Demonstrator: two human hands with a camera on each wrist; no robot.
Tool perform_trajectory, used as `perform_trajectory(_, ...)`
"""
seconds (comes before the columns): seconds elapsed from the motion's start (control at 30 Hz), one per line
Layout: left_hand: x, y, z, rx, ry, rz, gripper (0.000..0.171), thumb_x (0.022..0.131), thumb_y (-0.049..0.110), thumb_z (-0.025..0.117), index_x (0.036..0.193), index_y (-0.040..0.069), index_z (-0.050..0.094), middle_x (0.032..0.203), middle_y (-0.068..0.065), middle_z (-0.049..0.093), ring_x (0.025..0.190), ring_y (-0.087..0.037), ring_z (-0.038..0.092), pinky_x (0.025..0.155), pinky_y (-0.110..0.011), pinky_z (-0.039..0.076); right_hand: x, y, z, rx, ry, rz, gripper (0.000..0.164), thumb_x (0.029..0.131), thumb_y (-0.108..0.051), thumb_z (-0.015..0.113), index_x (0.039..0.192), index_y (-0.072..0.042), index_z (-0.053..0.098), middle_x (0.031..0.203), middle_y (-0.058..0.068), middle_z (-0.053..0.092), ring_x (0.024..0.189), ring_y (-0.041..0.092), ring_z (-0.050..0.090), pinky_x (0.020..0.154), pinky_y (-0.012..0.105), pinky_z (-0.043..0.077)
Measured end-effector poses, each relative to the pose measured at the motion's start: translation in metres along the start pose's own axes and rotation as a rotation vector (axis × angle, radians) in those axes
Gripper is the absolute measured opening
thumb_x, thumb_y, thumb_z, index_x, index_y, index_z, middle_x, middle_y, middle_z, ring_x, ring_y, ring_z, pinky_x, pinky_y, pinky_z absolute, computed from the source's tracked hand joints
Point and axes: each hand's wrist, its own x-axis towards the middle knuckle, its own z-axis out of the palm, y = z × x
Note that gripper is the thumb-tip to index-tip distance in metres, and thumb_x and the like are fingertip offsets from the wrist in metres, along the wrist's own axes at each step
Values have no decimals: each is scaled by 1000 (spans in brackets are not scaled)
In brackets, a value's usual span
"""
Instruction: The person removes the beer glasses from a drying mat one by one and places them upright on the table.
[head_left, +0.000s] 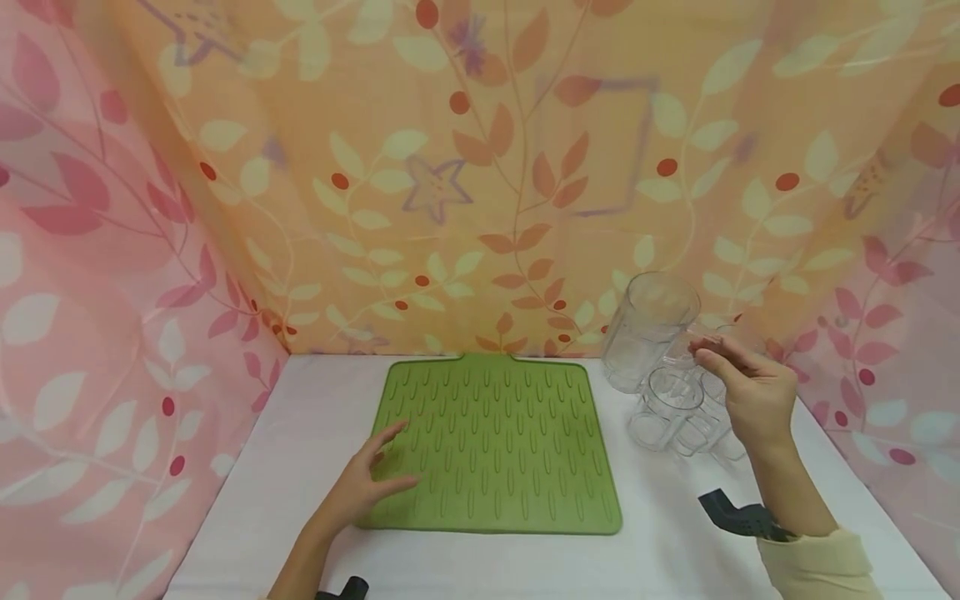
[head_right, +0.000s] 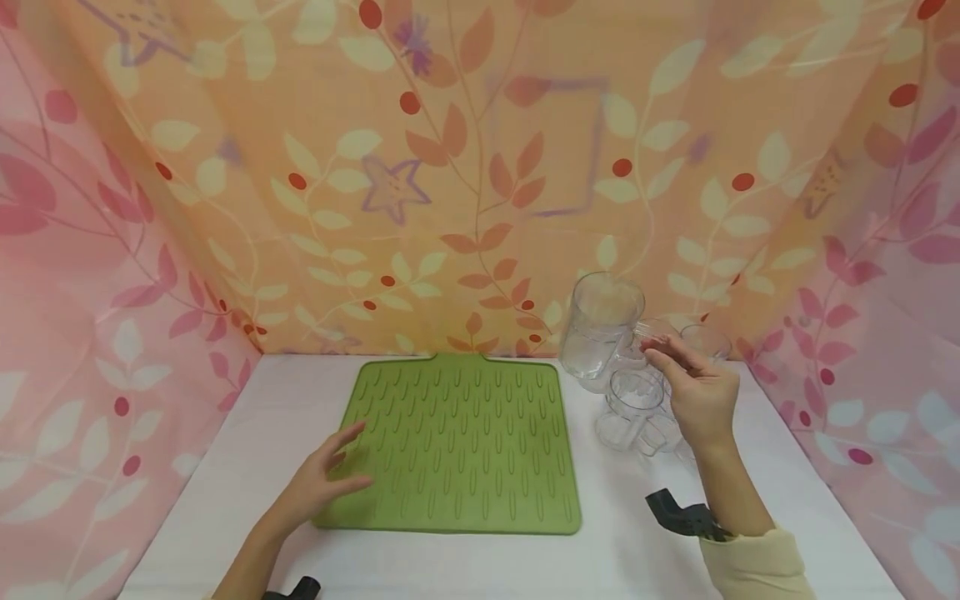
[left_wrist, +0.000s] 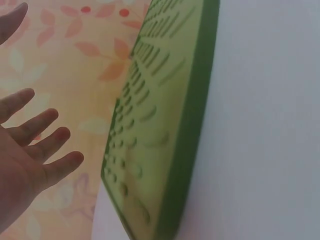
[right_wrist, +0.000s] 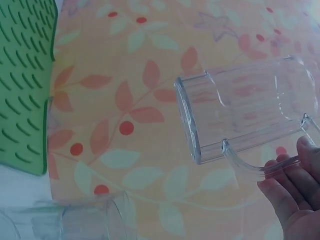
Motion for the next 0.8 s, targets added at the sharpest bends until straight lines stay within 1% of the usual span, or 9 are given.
perform_trajectory(0.13,-6,-5,-5,40,29,-51,86,79,26,81,151,17,34,157,-15,32,146,-42,26,117,-61,26,3,-2,-10,16,19,-28,31,81,24,60,112,26,57,93,8,77,85,14,75,80,21,57)
perform_trajectory(0.23,-10,-9,-9,74,36,-72,87,80,28,80,151,16,33,158,-17,30,145,-44,26,117,-61,25,4,-3,-18,68,40,-42,32,80,26,58,112,27,56,93,10,77,84,16,75,79,22,57)
perform_trajectory(0.43,-16,-14,-16,130,18,-119,94,78,30,82,153,13,28,159,-21,25,146,-47,22,115,-67,22,4,-6,-34,110,115,-64,35,79,28,58,113,28,53,92,13,77,82,18,75,78,24,57)
perform_trajectory(0.5,-17,-15,-18,160,5,-136,98,76,31,83,153,11,26,159,-23,24,146,-47,21,114,-68,21,4,-7,-40,90,154,-61,35,79,26,60,114,27,54,93,13,77,82,17,75,77,23,57)
perform_trajectory(0.57,-18,-17,-19,190,-6,-149,101,75,32,84,153,9,25,158,-24,24,146,-47,21,115,-68,20,3,-7,-45,98,190,-63,36,79,26,61,114,27,54,93,14,77,81,18,75,76,24,57)
perform_trajectory(0.67,-19,-19,-20,227,-21,-157,104,74,34,84,153,4,23,157,-26,23,146,-47,20,116,-66,19,3,-8,-52,44,246,-68,36,78,22,64,113,27,56,93,12,77,81,16,75,75,22,57)
perform_trajectory(0.73,-20,-21,-20,245,-25,-156,106,73,34,85,152,1,23,157,-28,24,146,-48,19,117,-65,18,3,-7,-57,47,249,-108,35,78,24,63,111,29,55,94,14,77,81,18,75,75,23,57)
perform_trajectory(0.8,-20,-23,-21,262,-28,-160,107,72,34,85,152,-2,23,156,-29,25,145,-48,20,117,-64,18,3,-7,-61,64,252,-124,34,78,26,61,110,30,54,95,16,76,82,19,75,75,23,57)
